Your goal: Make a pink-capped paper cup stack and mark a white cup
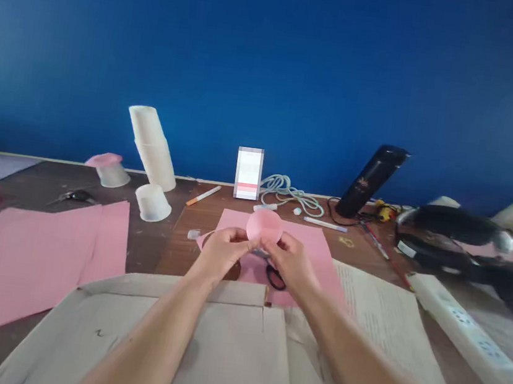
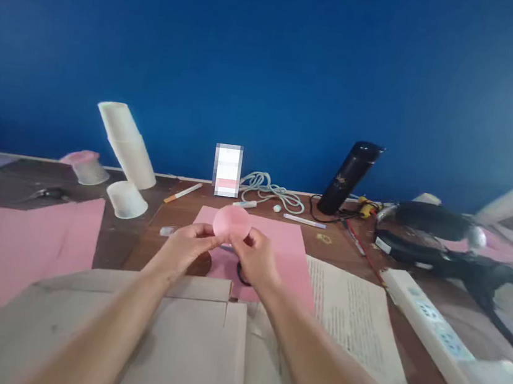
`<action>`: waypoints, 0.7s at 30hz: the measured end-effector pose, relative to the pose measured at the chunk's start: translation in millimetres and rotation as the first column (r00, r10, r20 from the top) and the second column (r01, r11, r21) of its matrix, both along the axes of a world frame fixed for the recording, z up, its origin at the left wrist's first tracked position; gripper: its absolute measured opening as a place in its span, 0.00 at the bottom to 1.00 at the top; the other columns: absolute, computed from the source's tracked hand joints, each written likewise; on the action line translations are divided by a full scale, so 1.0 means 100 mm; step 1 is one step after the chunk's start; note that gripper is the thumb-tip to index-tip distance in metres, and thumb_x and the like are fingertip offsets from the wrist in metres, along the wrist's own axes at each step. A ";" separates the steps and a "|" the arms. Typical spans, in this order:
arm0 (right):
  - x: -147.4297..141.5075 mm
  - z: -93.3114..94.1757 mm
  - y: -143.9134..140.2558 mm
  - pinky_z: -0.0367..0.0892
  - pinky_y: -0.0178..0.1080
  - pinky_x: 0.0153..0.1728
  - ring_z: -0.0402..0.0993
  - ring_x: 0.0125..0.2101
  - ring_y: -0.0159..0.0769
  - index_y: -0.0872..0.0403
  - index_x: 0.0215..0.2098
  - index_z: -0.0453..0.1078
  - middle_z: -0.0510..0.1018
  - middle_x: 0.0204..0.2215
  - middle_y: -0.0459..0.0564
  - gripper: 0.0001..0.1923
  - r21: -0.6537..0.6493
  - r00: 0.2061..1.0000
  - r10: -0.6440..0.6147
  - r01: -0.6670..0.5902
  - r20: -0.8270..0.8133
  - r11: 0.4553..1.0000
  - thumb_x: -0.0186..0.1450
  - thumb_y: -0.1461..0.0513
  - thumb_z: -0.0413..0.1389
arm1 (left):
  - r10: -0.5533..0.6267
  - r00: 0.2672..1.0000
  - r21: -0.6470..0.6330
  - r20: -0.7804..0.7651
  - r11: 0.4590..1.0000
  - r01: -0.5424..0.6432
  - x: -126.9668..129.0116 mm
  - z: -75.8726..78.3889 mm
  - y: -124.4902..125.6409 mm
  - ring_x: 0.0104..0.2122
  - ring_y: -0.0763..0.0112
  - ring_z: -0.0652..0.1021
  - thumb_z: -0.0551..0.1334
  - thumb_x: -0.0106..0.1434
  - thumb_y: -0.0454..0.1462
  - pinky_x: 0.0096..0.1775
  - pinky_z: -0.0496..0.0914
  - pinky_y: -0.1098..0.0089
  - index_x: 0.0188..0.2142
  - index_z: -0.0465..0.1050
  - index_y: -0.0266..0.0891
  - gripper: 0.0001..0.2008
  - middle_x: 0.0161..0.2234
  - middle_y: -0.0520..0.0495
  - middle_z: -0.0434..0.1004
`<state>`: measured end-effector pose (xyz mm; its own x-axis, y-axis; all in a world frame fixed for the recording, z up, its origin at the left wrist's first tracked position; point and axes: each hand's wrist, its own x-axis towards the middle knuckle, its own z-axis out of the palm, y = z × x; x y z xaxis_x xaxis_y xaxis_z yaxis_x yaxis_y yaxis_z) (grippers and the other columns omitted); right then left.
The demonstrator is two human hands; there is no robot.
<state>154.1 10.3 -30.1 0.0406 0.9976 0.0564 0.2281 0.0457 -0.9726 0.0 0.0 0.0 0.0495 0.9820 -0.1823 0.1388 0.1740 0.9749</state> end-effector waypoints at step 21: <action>-0.03 0.03 -0.03 0.43 0.29 0.11 0.46 0.13 0.22 0.54 0.32 0.69 0.57 0.13 0.36 0.18 -0.315 0.969 -0.054 -0.027 -0.243 0.949 0.51 0.50 0.62 | 0.041 0.974 0.024 0.224 0.999 -0.047 0.12 -0.13 0.07 0.18 0.79 0.68 0.72 0.41 0.39 0.22 0.58 0.76 0.33 0.71 0.35 0.19 0.20 0.54 0.72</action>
<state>150.9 6.9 -26.8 0.0267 0.9618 -0.2725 -0.0209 -0.2720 -0.9621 11.6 7.5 -13.0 0.0421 0.9888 -0.1432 -0.0899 0.1465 0.9851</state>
